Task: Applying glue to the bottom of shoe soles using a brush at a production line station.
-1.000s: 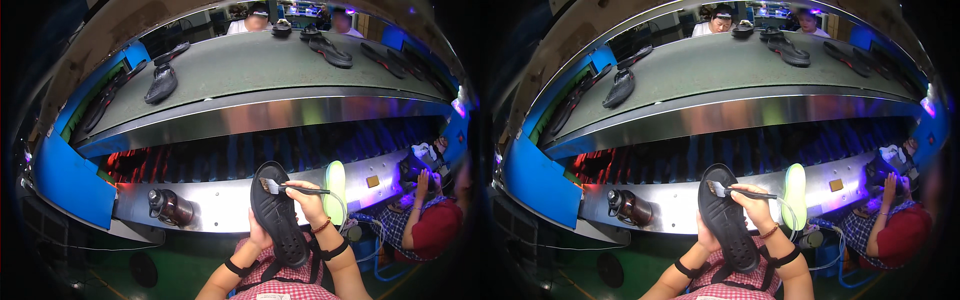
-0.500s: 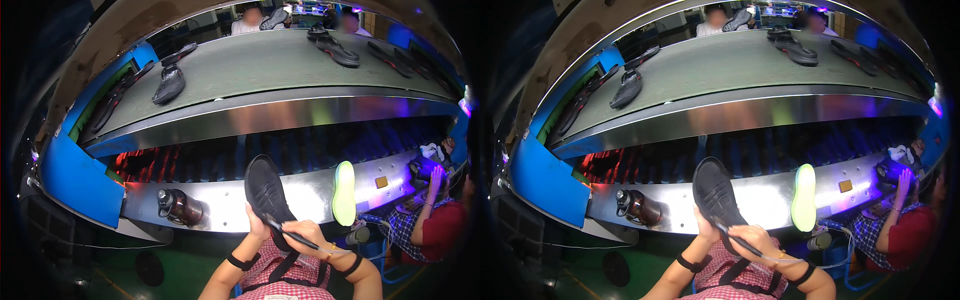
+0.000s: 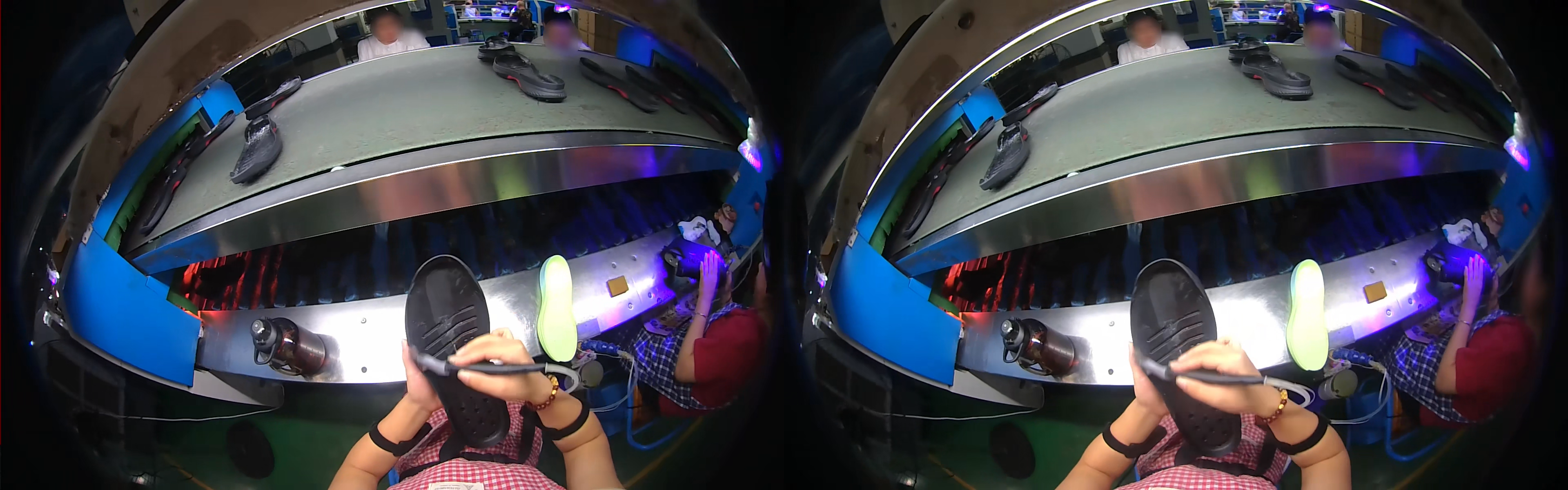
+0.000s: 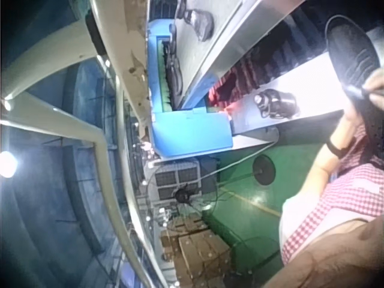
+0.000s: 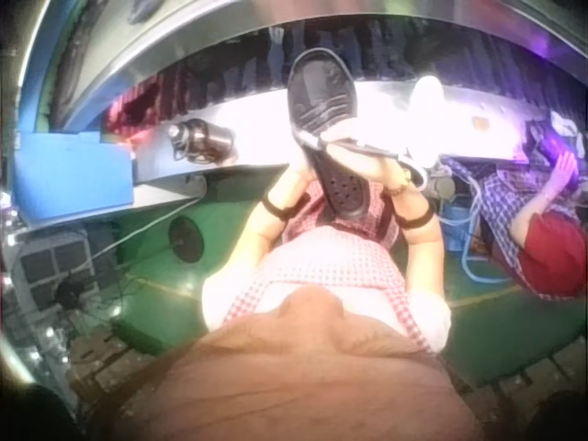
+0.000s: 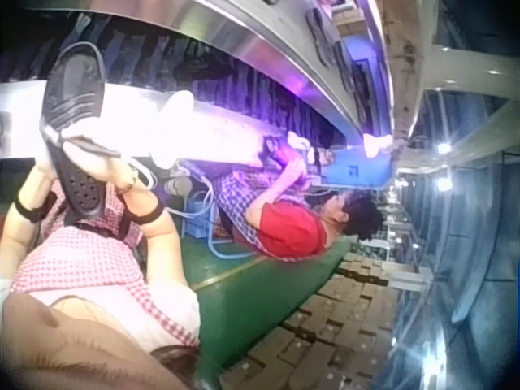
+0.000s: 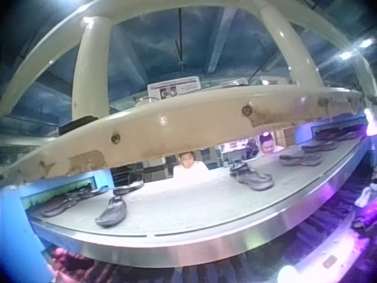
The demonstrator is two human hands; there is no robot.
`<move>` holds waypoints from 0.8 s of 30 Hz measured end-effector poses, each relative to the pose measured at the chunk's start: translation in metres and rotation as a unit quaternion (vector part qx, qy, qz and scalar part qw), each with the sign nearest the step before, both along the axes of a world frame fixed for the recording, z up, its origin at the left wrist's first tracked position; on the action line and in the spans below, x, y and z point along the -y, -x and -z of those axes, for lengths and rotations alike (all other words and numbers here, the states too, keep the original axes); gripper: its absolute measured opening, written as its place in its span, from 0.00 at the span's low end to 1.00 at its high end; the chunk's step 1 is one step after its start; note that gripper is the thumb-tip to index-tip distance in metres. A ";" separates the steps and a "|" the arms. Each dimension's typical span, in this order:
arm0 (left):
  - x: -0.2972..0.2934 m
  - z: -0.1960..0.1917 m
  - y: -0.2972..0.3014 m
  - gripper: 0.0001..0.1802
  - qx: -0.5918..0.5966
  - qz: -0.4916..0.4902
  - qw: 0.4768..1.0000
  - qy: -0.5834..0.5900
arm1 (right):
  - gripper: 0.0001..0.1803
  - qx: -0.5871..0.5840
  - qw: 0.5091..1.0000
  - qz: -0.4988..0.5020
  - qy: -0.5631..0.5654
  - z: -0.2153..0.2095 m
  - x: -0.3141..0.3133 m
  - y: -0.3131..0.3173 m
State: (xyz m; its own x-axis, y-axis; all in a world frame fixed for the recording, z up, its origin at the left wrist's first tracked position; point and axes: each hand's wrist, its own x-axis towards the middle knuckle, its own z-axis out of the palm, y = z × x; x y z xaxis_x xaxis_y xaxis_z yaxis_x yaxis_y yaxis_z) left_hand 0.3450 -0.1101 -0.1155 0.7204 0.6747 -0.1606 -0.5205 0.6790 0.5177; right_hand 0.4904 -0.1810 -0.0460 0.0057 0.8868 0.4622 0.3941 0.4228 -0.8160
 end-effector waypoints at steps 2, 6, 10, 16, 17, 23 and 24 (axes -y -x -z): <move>-0.003 -0.002 0.003 0.47 0.001 -0.014 1.000 0.008 | 0.10 -0.041 0.993 -0.109 0.007 0.003 0.005 -0.003; 0.000 -0.017 -0.001 0.47 -0.024 -0.037 0.999 -0.030 | 0.10 -0.022 0.999 0.036 -0.030 -0.002 0.002 -0.007; -0.006 -0.013 -0.002 0.51 -0.078 -0.103 0.989 -0.076 | 0.11 0.000 0.994 -0.093 -0.048 0.003 0.005 -0.003; -0.009 -0.027 -0.004 0.57 0.031 -0.085 0.994 -0.059 | 0.10 -0.001 0.999 0.047 -0.025 0.003 0.015 -0.005; -0.014 -0.022 -0.002 0.58 0.075 -0.062 0.994 -0.052 | 0.10 0.007 1.000 -0.008 -0.023 0.004 0.015 -0.002; -0.021 -0.031 0.002 0.56 0.085 -0.128 0.987 -0.051 | 0.10 -0.045 0.998 -0.014 -0.031 0.006 0.017 -0.006; -0.021 -0.031 0.003 0.56 0.085 -0.127 0.987 -0.049 | 0.10 -0.001 0.999 0.003 -0.039 0.008 0.016 -0.010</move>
State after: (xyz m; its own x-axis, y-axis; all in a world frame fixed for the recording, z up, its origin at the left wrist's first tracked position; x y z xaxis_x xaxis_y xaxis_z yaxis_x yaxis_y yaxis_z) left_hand 0.3417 -0.0891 -0.0842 0.5363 0.8437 0.0227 -0.7528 0.4660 0.4650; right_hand 0.5001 -0.1968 -0.0543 0.0117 0.8475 0.5306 0.3952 0.4835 -0.7810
